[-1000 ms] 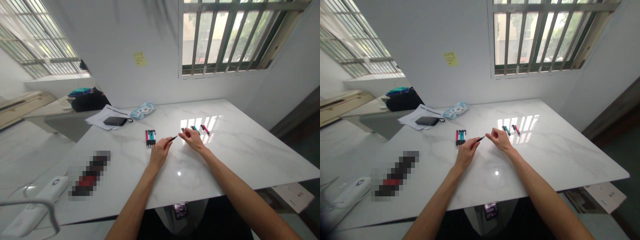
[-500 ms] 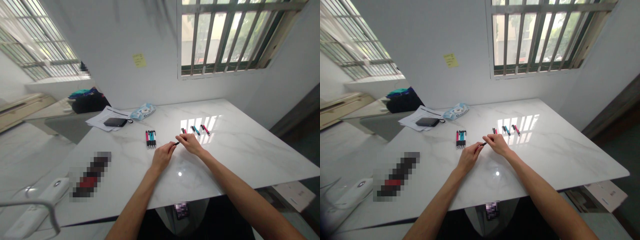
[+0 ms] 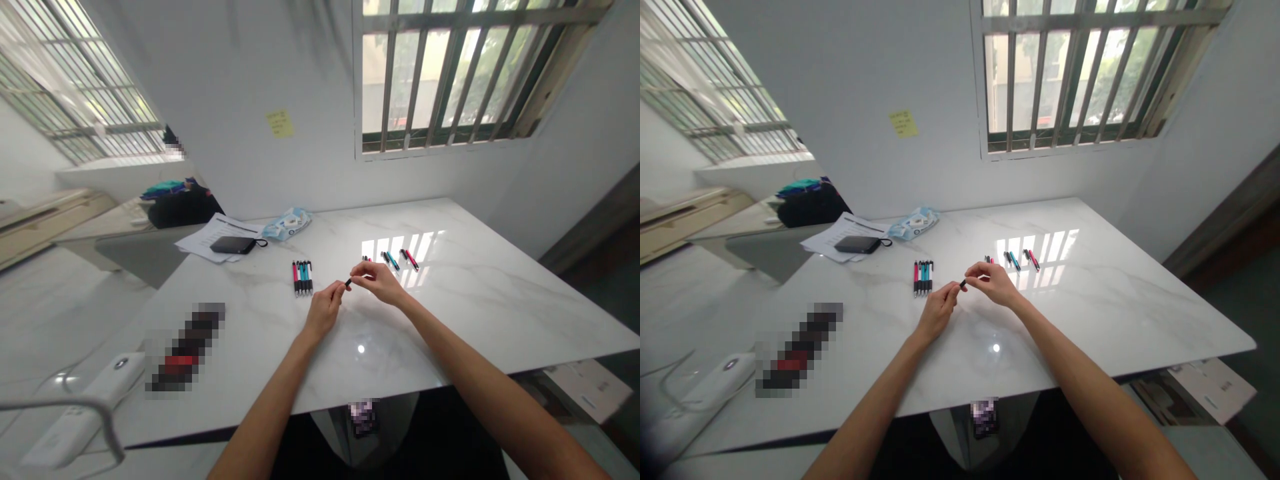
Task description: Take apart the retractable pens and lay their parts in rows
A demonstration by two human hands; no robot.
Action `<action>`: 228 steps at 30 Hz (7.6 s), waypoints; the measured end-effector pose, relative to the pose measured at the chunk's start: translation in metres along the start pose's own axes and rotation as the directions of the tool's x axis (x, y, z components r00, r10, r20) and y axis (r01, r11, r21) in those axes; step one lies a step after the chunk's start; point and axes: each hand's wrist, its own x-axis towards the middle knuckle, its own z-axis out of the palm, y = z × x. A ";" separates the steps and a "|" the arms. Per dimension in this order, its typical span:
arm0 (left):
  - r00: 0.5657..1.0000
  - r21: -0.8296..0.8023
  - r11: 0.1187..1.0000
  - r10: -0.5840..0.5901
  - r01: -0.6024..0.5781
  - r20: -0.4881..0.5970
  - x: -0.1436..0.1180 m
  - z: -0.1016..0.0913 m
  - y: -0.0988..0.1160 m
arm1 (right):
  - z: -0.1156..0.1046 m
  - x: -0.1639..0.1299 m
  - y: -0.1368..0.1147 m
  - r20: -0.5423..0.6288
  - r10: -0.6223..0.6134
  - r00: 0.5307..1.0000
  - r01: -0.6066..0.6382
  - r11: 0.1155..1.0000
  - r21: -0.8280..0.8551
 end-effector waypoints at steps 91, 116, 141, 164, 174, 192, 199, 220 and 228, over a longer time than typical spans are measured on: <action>0.998 -0.503 0.863 -0.004 0.035 0.062 0.004 0.004 0.000 | 0.006 -0.001 -0.047 0.102 0.071 0.992 -0.058 0.990 -0.129; 0.997 -0.518 0.853 -0.030 0.059 0.065 0.004 0.005 0.001 | 0.002 -0.001 -0.039 0.050 0.087 0.995 -0.083 0.994 -0.078; 0.993 -0.505 0.856 -0.073 0.112 0.097 0.010 0.005 -0.010 | -0.182 0.013 0.029 -0.799 0.000 0.601 -0.473 0.806 -0.356; 0.985 -0.494 0.852 -0.155 0.171 0.073 0.011 0.003 -0.006 | -0.171 -0.006 0.056 -0.675 0.012 0.737 -0.535 0.621 -0.573; 0.997 -0.445 0.893 -0.074 0.074 0.018 0.010 0.004 -0.003 | -0.002 -0.009 -0.018 -0.122 0.008 0.992 -0.040 0.965 -0.259; 0.996 -0.434 0.901 -0.061 0.028 -0.062 0.026 0.010 0.005 | -0.004 -0.016 -0.017 -0.329 0.058 0.942 -0.095 0.990 -0.100; 0.995 -0.535 0.843 -0.091 0.056 -0.039 0.063 0.030 0.023 | -0.014 -0.024 -0.012 -0.290 0.050 0.956 -0.120 0.966 -0.230; 0.978 -0.627 0.760 -0.209 0.172 0.016 0.074 0.026 -0.001 | -0.200 -0.039 0.073 -0.649 -0.003 0.761 -0.550 0.529 -0.646; 0.980 -0.615 0.768 -0.194 0.179 0.043 0.070 0.026 0.008 | -0.193 -0.039 0.068 -0.610 0.033 0.792 -0.538 0.510 -0.671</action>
